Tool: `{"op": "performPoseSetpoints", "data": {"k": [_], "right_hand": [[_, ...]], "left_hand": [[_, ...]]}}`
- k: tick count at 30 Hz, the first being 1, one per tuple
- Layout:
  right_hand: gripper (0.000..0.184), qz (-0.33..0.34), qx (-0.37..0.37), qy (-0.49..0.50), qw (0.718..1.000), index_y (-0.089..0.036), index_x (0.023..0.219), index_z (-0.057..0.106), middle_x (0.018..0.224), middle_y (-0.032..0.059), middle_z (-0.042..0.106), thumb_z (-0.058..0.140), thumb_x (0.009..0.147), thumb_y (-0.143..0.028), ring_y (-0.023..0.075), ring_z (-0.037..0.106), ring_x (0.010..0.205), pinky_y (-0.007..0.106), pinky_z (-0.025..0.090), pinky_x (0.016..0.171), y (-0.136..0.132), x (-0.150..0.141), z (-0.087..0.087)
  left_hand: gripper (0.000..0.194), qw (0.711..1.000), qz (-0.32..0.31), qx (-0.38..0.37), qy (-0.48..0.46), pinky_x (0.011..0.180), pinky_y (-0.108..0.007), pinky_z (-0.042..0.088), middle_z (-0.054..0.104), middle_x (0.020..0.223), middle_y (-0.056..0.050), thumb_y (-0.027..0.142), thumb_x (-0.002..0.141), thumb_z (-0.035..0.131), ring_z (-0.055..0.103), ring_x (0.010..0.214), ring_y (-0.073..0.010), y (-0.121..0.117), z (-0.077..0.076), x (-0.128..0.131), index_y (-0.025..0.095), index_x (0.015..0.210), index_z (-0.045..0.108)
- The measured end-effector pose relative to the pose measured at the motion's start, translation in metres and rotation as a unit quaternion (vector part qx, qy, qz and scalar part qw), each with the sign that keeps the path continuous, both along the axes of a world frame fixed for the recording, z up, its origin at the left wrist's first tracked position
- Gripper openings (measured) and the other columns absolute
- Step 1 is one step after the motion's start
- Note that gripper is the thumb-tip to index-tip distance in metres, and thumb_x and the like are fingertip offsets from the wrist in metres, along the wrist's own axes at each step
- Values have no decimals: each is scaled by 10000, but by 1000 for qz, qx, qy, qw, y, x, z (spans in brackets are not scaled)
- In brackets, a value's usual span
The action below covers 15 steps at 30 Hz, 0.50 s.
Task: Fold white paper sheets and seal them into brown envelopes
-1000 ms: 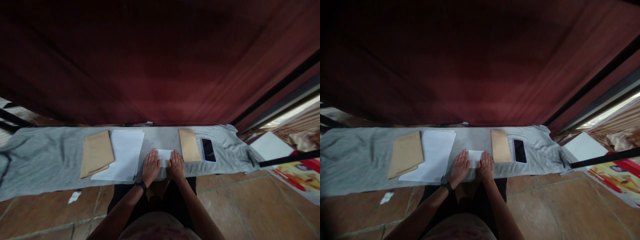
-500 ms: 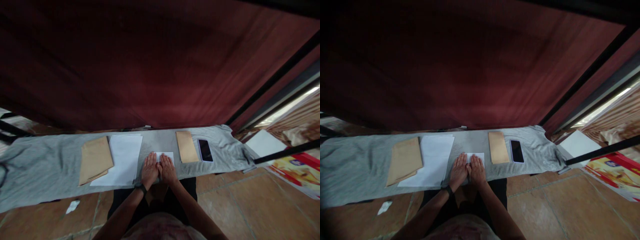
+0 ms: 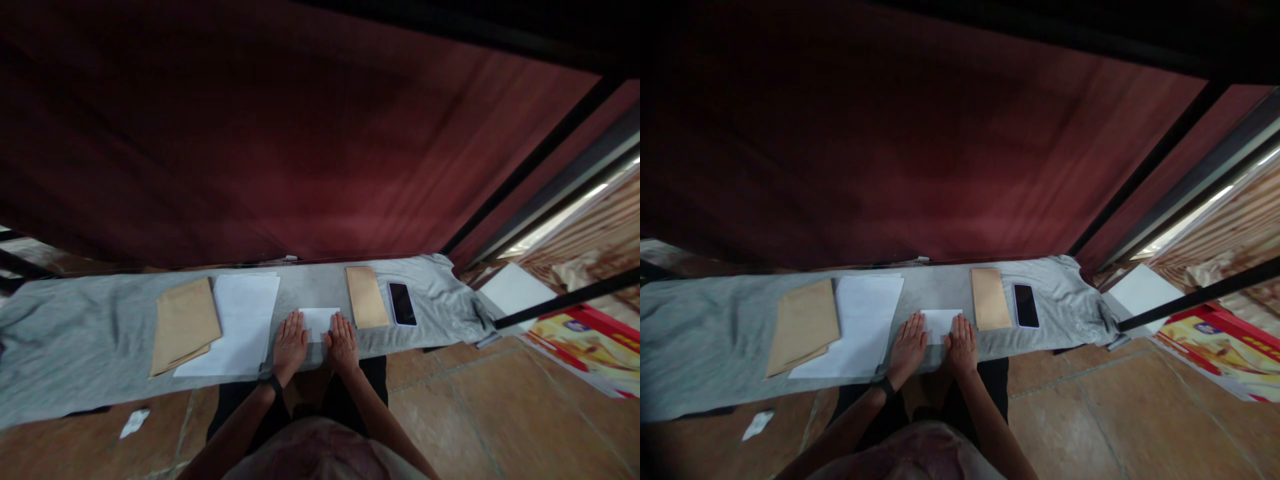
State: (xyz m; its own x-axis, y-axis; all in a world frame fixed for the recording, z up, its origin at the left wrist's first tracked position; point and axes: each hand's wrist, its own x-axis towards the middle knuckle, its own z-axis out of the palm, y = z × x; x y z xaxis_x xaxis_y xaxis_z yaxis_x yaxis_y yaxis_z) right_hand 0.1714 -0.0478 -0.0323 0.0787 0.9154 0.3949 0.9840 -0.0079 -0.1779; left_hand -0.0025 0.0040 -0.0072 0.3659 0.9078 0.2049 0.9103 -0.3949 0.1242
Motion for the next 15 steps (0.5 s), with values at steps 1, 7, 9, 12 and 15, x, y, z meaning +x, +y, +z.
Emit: {"op": "performPoseSetpoints", "data": {"k": [1,7,9,12,15], "right_hand": [[577,-6,-4,4,1000,-75,1540,314,1505,191,469,343,1042,-365,276,408,1409,448,329,1130,-1,0,0],[568,-12,-8,19,1000,-84,1517,367,1496,192,481,378,1025,-368,291,426,1395,458,333,1121,-2,0,3],[568,-6,-11,16,1000,-71,1520,353,1508,203,460,370,1024,-346,295,419,1400,469,330,1123,-3,1,5],[564,1,-25,8,1000,-57,1527,327,1529,207,429,351,1032,-324,283,391,1421,464,323,1133,-5,2,8],[568,-17,-43,10,999,-50,1530,320,1527,215,428,352,1036,-329,281,377,1430,464,323,1137,-9,1,10]], "left_hand": [[568,1000,10,1,-2,1177,-498,308,429,1541,-172,283,977,307,347,1463,-275,0,1,0,77,1500,389],[550,997,-74,-1,-18,1197,-447,301,396,1570,-141,288,993,319,322,1476,-250,-9,8,17,82,1498,392],[543,992,-127,-10,-19,1196,-424,309,398,1572,-125,312,1005,318,326,1475,-233,-14,8,22,96,1497,397],[560,988,-151,-13,-15,1201,-425,301,394,1573,-129,370,1015,320,322,1476,-235,-20,5,20,98,1500,390],[609,991,-130,-7,-15,1210,-431,281,386,1575,-145,433,1010,338,300,1486,-245,-23,1,9,89,1512,363]]}}
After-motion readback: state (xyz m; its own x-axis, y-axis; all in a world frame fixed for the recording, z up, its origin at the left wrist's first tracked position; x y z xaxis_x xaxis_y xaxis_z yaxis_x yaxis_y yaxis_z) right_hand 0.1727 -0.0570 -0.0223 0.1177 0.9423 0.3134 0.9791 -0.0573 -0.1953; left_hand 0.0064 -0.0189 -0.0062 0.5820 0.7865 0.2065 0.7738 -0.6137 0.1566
